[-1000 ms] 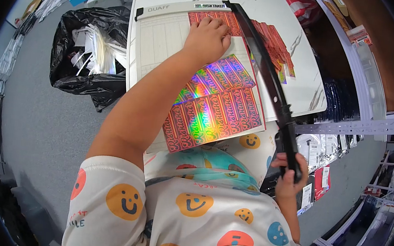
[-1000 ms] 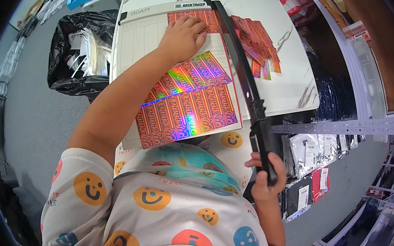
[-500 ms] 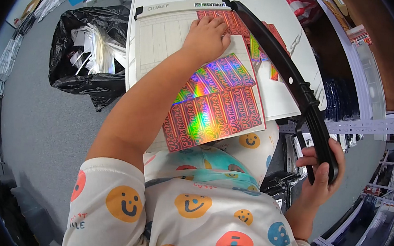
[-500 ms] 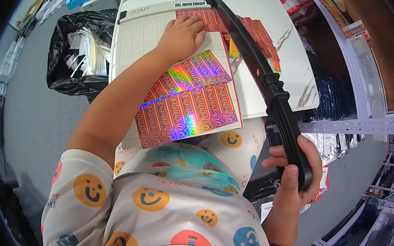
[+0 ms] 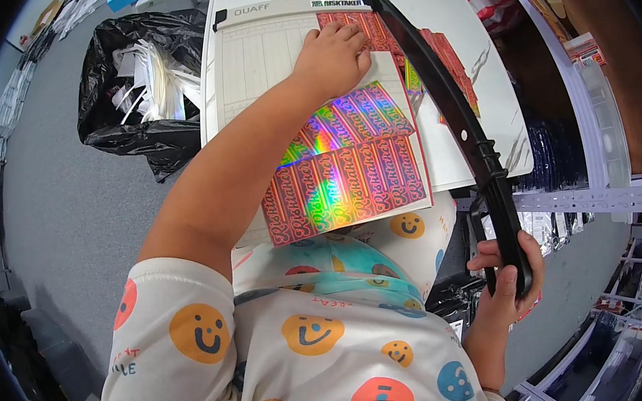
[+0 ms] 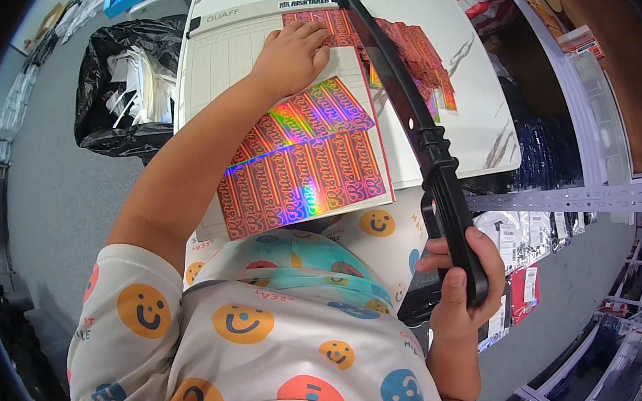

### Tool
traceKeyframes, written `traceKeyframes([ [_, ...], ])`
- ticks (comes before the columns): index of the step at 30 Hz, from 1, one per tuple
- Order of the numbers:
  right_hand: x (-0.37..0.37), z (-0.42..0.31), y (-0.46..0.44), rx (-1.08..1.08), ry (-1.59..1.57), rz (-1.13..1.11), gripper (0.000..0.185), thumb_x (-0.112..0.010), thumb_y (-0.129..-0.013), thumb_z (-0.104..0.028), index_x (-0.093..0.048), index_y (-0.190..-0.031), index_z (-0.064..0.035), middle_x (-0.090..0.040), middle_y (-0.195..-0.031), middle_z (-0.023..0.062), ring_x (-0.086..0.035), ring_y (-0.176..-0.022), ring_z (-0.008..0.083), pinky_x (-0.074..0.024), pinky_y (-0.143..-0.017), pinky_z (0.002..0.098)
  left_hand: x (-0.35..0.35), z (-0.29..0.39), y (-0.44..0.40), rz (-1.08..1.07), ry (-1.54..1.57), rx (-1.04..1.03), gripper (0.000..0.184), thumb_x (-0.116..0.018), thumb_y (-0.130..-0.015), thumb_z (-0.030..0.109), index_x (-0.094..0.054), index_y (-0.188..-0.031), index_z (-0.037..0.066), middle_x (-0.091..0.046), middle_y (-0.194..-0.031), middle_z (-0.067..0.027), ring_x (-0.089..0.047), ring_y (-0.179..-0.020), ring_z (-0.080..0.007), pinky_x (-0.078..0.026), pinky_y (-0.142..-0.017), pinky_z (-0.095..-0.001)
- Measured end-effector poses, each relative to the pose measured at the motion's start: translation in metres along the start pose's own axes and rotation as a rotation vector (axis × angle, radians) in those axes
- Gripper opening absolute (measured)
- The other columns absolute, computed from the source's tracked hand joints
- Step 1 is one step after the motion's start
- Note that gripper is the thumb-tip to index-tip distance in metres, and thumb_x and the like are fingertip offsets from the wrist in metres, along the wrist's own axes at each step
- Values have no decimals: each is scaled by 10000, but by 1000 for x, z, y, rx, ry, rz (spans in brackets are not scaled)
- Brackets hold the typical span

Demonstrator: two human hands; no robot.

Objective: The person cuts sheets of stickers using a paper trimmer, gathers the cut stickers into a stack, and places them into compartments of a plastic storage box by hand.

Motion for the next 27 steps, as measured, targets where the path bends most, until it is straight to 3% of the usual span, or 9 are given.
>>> traceKeyframes([
  [9, 1, 34, 22, 71, -18, -22, 403, -483, -845, -249, -383, -1132, 16, -565, -794, 199, -576, -592, 182, -464, -582, 277, 1, 0, 0, 33, -9, -1, 337, -390, -789, 267, -536, -1037, 90, -487, -1143, -41, -424, -1073, -218, -337, -859, -408],
  [17, 2, 77, 46, 177, -36, -105, 363, -469, -840, -153, -356, -1147, 5, -541, -863, 238, -578, -646, 236, -478, -577, 306, 3, 2, -1, -17, 3, 2, 325, -408, -795, 260, -524, -1052, 97, -489, -1130, -53, -431, -1068, -217, -347, -860, -412],
  [20, 2, 63, 41, 102, -53, -57, 371, -482, -837, -180, -373, -1143, 0, -546, -850, 225, -576, -626, 224, -476, -592, 312, 2, 0, 0, 54, 41, 7, 305, -410, -771, 254, -543, -987, 85, -509, -1074, -60, -443, -1037, -215, -347, -832, -407],
  [27, 1, -24, -18, -87, -5, 58, 484, -548, -802, -319, -432, -1102, 43, -568, -779, 164, -559, -573, 159, -460, -571, 251, 9, 0, -3, 36, 118, 15, 294, -464, -759, 209, -542, -1022, 104, -527, -1037, -69, -447, -1023, -241, -344, -861, -400],
])
Point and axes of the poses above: each hand's wrist, its own y-axis away from the middle knuckle, its own x-axis out of the back of the hand, z = x × y, the point moved 5 cm from there along -y, towards the middle knuckle
